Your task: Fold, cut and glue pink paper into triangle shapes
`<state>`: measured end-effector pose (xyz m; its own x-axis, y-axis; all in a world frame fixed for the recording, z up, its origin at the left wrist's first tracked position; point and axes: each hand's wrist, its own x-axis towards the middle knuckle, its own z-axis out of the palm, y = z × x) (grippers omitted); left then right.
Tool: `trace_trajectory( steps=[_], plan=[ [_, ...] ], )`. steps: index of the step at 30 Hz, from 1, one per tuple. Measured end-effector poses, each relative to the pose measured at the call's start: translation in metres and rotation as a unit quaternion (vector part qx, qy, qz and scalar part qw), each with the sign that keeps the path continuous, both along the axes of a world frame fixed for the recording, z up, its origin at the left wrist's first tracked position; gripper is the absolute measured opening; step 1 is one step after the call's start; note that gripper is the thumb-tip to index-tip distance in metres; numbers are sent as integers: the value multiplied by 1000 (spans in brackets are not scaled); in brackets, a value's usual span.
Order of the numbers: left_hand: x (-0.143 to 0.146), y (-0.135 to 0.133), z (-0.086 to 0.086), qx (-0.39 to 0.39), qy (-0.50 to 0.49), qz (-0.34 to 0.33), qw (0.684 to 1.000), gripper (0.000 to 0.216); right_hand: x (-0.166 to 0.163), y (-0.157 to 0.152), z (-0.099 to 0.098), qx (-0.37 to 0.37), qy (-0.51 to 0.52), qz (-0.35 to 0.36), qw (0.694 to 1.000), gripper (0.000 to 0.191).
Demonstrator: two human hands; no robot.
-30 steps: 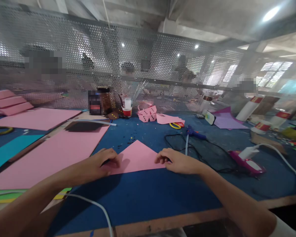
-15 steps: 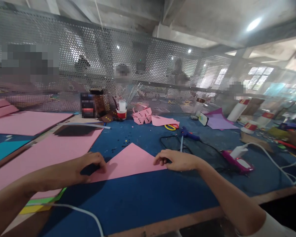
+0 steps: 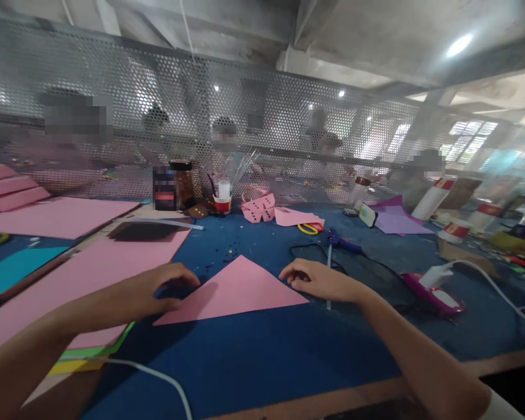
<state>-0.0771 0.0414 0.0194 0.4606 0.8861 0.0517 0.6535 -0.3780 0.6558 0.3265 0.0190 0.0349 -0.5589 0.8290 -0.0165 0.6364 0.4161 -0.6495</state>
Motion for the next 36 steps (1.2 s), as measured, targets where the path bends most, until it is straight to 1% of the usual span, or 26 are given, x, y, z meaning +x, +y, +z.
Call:
trace_trajectory(
  steps=[1, 2, 5, 7, 10, 14, 18, 21, 25, 28, 31, 34, 36],
  plan=[
    [1, 3, 0, 5, 38, -30, 999, 48, -4, 0, -3, 24, 5, -30, 999, 30],
    [4, 6, 0, 23, 59, -35, 997, 49, -8, 0, -7, 48, 4, -46, 998, 32],
    [15, 7, -8, 67, 89, -43, 993, 52, -20, -2, -19, 106, -35, -47, 993, 45],
    [23, 3, -14, 88, 99, -44, 990, 52, -27, -4, -24, 132, -60, -42, 989, 47],
    [31, -2, -20, 99, 96, -38, 990, 43, -35, -6, -28, 147, -55, -52, 986, 41],
    [35, -5, -21, 93, 60, -22, 994, 45, -41, -6, -31, 131, 7, -89, 987, 35],
    [38, -7, -17, 67, 8, 17, 998, 56, -45, -5, -32, 82, 93, -113, 986, 24],
    [39, -6, -13, 38, -36, 42, 998, 61, -46, -6, -28, 51, 136, -119, 982, 17],
    [36, -4, -7, 3, -81, 50, 995, 58, -43, -6, -22, 82, 150, -133, 976, 11],
    [33, -4, 0, -52, -132, 43, 989, 55, -39, -4, -19, 108, 158, -151, 970, 12],
    [33, -8, 9, -105, -177, 28, 978, 53, -36, -2, -19, 116, 174, -169, 963, 15],
    [35, -13, 15, -113, -189, 24, 975, 52, -34, 0, -16, 114, 182, -193, 958, 18],
    [35, -15, 17, -102, -179, 37, 978, 53, -33, 0, -13, 119, 191, -202, 953, 19]
  ],
)
